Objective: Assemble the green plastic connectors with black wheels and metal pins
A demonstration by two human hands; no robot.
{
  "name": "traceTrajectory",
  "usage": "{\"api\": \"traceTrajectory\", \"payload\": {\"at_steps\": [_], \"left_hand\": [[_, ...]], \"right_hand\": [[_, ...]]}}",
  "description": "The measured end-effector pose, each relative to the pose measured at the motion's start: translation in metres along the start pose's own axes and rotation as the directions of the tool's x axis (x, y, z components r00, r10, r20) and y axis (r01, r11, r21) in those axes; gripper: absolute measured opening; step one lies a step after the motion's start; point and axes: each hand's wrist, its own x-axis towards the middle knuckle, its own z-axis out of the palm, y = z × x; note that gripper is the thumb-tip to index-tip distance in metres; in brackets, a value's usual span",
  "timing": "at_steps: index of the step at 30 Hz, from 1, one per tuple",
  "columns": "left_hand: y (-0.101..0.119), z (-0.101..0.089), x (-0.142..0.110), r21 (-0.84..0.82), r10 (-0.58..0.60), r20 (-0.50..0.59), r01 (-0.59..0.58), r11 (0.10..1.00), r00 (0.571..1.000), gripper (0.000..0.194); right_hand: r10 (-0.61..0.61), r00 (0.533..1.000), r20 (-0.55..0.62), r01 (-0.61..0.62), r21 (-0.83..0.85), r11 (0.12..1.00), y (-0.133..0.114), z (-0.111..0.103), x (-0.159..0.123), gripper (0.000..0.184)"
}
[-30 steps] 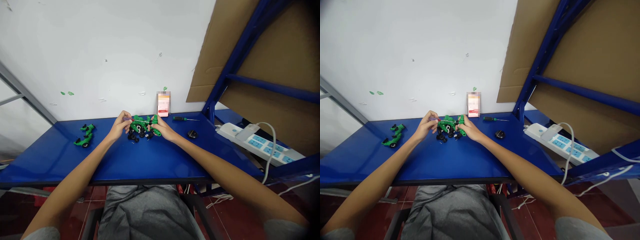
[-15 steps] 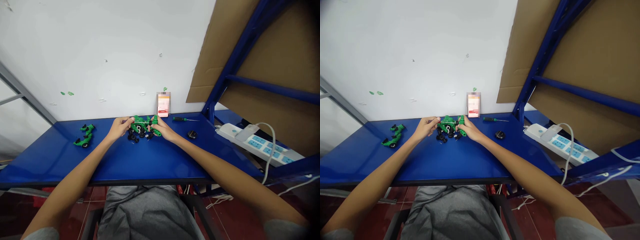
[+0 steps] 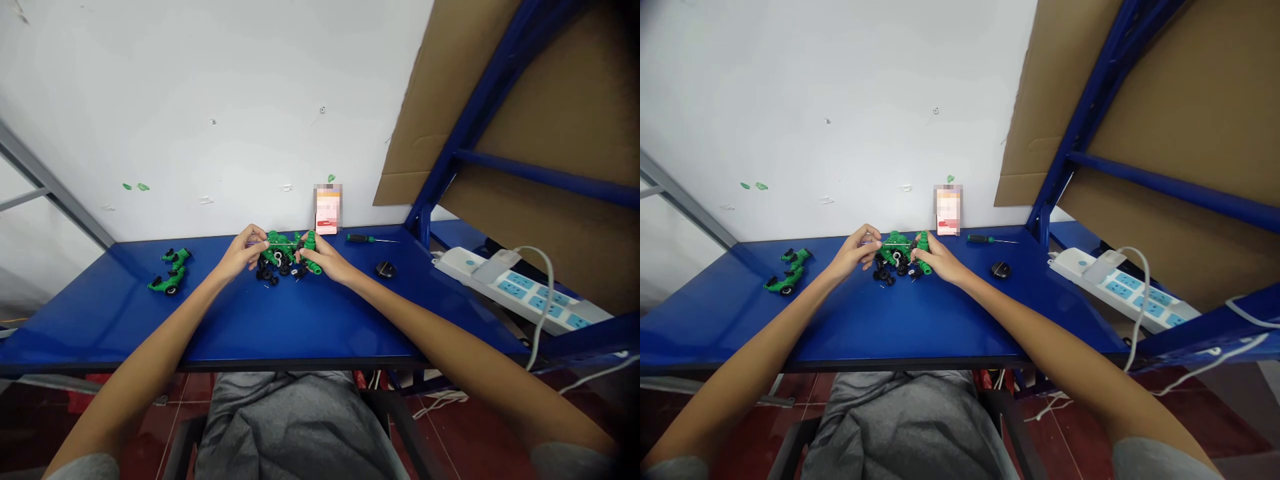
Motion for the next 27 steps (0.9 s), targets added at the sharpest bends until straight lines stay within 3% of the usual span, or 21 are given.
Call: {"api": "traceTrajectory", "payload": {"at_steps": [4, 11, 14, 17, 21, 27], "left_hand": [[0.0, -0.003, 0.001, 0.057, -0.003, 0.026, 0.002, 0.998, 1.0, 0.034], [-0.004, -0.004, 0.003, 0.141, -0.073, 0.051, 0.065, 0.988, 0.996, 0.048], [-0.004, -0.005, 0.003, 0.097, -0.062, 0.03, 0.059, 0.994, 0.998, 0.047], [-0.006, -0.005, 0.004, 0.036, -0.024, 0.018, 0.023, 0.999, 1.0, 0.045], [-0.01, 0.005, 0.003, 0.014, 0.052, 0.082, -0.053, 0.998, 0.995, 0.042], [-0.016, 0.024, -0.005, 0.374, 0.155, 0.19, -0.218, 0.902, 0.969, 0.042]], "right_hand": [[-0.053, 0.998, -0.042, 0.051, -0.03, 0.998, -0.004, 0.0, 0.001, 0.034], [-0.025, 0.998, -0.058, 0.02, -0.089, 0.996, -0.002, 0.002, 0.002, 0.036], [0.001, 0.995, -0.1, -0.02, -0.184, 0.983, 0.0, 0.0, 0.002, 0.035], [-0.068, 0.991, -0.118, 0.023, -0.347, 0.938, -0.005, -0.002, 0.001, 0.03], [-0.104, 0.991, -0.086, 0.052, -0.465, 0.884, -0.018, 0.002, -0.003, 0.029], [-0.079, 0.997, -0.014, 0.065, -0.43, 0.9, -0.027, 0.013, -0.008, 0.024]]}}
